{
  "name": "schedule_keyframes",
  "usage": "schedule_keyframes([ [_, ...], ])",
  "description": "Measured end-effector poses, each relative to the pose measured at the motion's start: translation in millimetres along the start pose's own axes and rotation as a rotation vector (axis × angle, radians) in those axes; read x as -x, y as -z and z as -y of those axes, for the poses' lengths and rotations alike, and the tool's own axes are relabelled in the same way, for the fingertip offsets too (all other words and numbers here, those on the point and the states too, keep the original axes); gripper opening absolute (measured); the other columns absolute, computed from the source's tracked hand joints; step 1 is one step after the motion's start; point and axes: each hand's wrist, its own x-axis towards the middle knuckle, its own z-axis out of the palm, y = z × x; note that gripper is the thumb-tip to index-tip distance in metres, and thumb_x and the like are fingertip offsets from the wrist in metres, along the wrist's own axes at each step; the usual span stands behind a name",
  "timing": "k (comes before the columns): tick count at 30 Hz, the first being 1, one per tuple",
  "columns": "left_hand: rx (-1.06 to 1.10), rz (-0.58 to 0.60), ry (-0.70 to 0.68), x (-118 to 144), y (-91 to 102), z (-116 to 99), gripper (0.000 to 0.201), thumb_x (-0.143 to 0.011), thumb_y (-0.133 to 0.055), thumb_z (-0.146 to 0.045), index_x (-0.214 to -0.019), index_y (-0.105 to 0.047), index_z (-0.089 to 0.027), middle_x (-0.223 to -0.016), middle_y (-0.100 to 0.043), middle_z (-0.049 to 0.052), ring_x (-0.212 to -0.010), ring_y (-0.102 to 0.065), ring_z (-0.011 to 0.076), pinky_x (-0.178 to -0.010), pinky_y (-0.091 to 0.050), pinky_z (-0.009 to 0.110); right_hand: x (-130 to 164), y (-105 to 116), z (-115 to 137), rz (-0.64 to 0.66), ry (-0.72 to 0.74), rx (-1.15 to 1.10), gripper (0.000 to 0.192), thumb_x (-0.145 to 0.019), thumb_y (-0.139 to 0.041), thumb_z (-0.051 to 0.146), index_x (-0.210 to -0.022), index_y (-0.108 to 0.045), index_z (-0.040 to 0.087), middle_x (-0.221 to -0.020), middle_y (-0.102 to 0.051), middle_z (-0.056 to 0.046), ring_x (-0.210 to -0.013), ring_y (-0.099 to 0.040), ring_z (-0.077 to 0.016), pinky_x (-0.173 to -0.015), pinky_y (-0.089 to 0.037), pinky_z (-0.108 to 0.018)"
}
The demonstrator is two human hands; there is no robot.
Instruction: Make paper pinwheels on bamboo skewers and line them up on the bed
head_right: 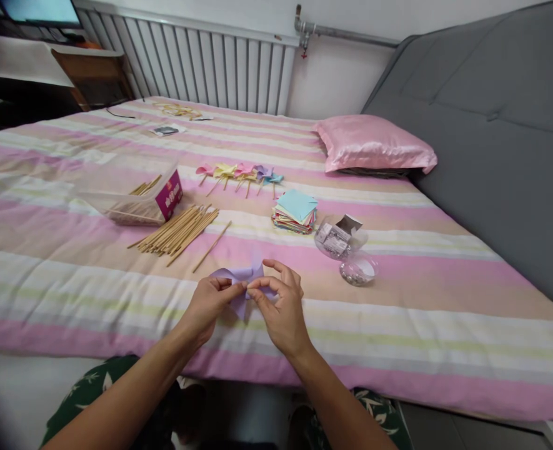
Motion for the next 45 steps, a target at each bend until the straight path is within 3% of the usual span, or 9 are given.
schedule_keyframes([
  [16,0.169,0.141,0.007,2,5.5,-4,0.023,-0.058,-0.077,-0.031,-0.066,-0.07,-0.01,-0.059,-0.062,0.002,-0.052,-0.049,0.0077,-0.052,-0.035,0.019,-4,-5,-5,-0.053,-0.109,-0.194,0.013,-0.071,-0.069,0.036,-0.077,-0.074,0.024,-0.105,-0.061,-0.006,-0.108,-0.053,-0.023,-0.096,-0.039,-0.039],
  [23,0.124,0.107,-0.029,3,3.4,-8,0.03,-0.054,-0.079,-0.032,-0.046,-0.057,-0.012,-0.045,-0.048,-0.004,-0.045,-0.039,0.0051,-0.047,-0.028,0.018,-4,-4,-6,0.014,-0.176,-0.244,0.018,-0.07,-0.07,0.04,-0.076,-0.074,0.025,-0.119,-0.056,-0.008,-0.117,-0.047,-0.0251,-0.102,-0.032,-0.042],
  [37,0.113,0.152,-0.099,3,4.1,-6,0.029,-0.058,-0.077,-0.031,-0.05,-0.057,-0.012,-0.049,-0.048,-0.004,-0.048,-0.04,0.0056,-0.049,-0.03,0.018,-3,-6,-6,-0.02,-0.223,-0.364,0.018,-0.069,-0.071,0.039,-0.075,-0.073,0.022,-0.111,-0.058,-0.008,-0.115,-0.049,-0.0246,-0.099,-0.034,-0.038],
  [45,0.112,0.142,-0.111,3,4.6,-5,0.028,-0.06,-0.076,-0.03,-0.051,-0.056,-0.012,-0.048,-0.047,-0.005,-0.048,-0.039,0.0052,-0.048,-0.03,0.018,-3,-4,-6,0.008,-0.167,-0.295,0.015,-0.073,-0.068,0.038,-0.075,-0.072,0.023,-0.113,-0.057,-0.007,-0.116,-0.048,-0.0242,-0.1,-0.033,-0.039],
])
